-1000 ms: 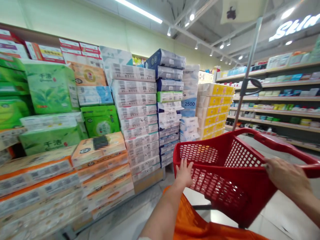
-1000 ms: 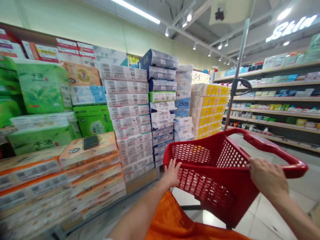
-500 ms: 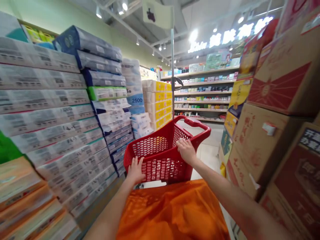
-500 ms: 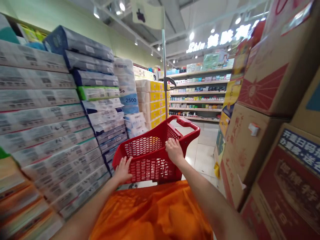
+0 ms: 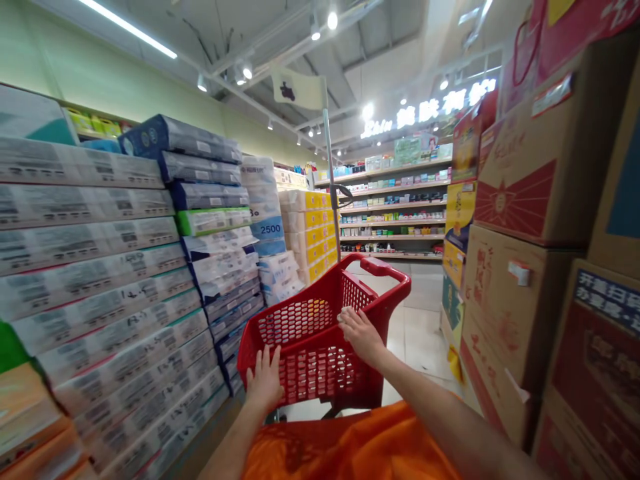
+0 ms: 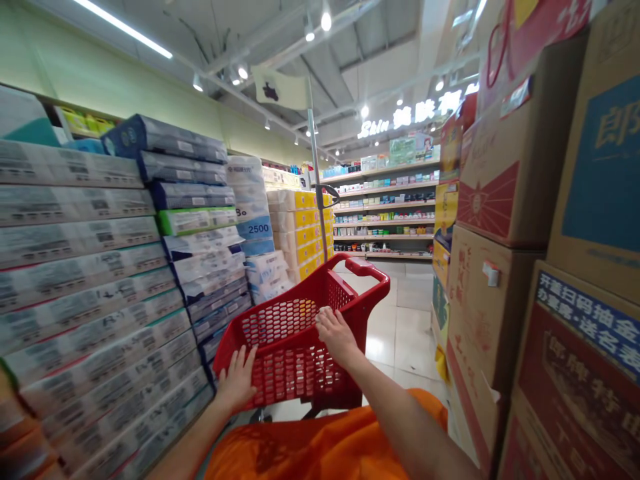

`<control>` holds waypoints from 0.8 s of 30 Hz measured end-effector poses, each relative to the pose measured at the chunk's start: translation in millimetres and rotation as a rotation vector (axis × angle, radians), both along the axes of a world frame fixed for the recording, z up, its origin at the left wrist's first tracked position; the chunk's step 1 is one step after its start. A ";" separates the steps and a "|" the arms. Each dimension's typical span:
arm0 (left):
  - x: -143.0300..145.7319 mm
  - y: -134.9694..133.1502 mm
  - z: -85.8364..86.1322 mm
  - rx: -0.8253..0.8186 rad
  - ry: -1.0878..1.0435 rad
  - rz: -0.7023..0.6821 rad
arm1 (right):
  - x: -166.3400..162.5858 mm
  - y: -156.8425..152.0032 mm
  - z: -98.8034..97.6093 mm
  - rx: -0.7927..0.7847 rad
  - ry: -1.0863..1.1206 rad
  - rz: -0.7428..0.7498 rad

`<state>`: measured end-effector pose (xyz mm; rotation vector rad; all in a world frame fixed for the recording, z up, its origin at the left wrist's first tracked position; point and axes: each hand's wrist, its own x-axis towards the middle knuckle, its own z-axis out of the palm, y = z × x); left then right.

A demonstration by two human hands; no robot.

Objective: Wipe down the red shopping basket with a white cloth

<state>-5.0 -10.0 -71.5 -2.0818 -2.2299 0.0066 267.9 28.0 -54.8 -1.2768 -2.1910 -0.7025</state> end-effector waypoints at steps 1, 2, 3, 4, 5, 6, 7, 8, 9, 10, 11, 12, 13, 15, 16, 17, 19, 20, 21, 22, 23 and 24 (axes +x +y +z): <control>1.1 -1.0 -0.4 0.011 -0.003 0.008 | -1.5 -0.1 -0.5 -0.006 0.004 0.000; 1.8 -2.0 -1.0 0.024 -0.008 0.015 | 0.6 -0.6 1.3 -0.008 0.027 -0.029; 2.1 -2.7 -1.8 0.037 -0.017 0.017 | 4.6 -1.1 4.6 -0.004 0.060 -0.074; 1.8 -3.0 -2.7 0.048 -0.030 0.015 | 8.3 -1.6 8.3 0.002 0.098 -0.126; 1.1 -3.0 -3.6 0.053 -0.047 0.009 | 9.6 -1.7 11.1 0.006 0.133 -0.171; 0.1 -2.5 -4.3 0.051 -0.065 0.003 | 7.0 -1.7 12.0 0.004 0.160 -0.199; -1.2 -1.8 -4.8 0.042 -0.084 -0.003 | -0.1 -1.6 10.6 -0.007 0.171 -0.201; -2.7 -0.8 -5.1 0.027 -0.099 -0.007 | -11.1 -1.4 6.9 -0.026 0.165 -0.175; -4.4 0.1 -5.1 0.013 -0.109 -0.008 | -24.4 -1.3 1.4 -0.049 0.142 -0.125; -6.3 0.9 -5.0 0.003 -0.114 -0.011 | -37.6 -1.2 -4.6 -0.070 0.107 -0.064; -8.3 1.2 -5.0 -0.002 -0.117 -0.021 | -48.4 -1.0 -10.0 -0.085 0.070 -0.007; -10.3 1.1 -5.2 -0.001 -0.119 -0.037 | -54.9 -0.7 -13.6 -0.093 0.042 0.030; -12.3 0.5 -5.7 0.006 -0.120 -0.045 | -56.0 -0.4 -14.8 -0.092 0.029 0.037; -16.0 -1.9 -7.4 0.036 -0.124 -0.013 | -43.7 0.2 -10.1 -0.070 0.044 -0.022; -17.4 -3.4 -8.4 0.051 -0.126 0.021 | -33.6 0.4 -5.4 -0.052 0.062 -0.065; -18.5 -4.7 -9.4 0.067 -0.130 0.056 | -24.1 0.5 -0.5 -0.035 0.081 -0.105; -19.8 -6.7 -10.4 0.080 -0.140 0.104 | -14.9 0.5 5.2 -0.016 0.118 -0.162; -20.3 -7.2 -10.4 0.076 -0.146 0.105 | -17.5 0.5 4.8 -0.021 0.129 -0.169; -20.7 -7.4 -10.2 0.067 -0.153 0.098 | -24.7 0.5 2.2 -0.036 0.126 -0.155; -21.3 -7.5 -9.9 0.056 -0.160 0.091 | -34.9 0.6 -2.1 -0.053 0.111 -0.121; -22.0 -7.6 -9.7 0.046 -0.164 0.084 | -46.3 0.6 -7.0 -0.070 0.086 -0.074; -23.0 -7.8 -9.7 0.041 -0.165 0.078 | -56.8 0.6 -11.6 -0.083 0.059 -0.026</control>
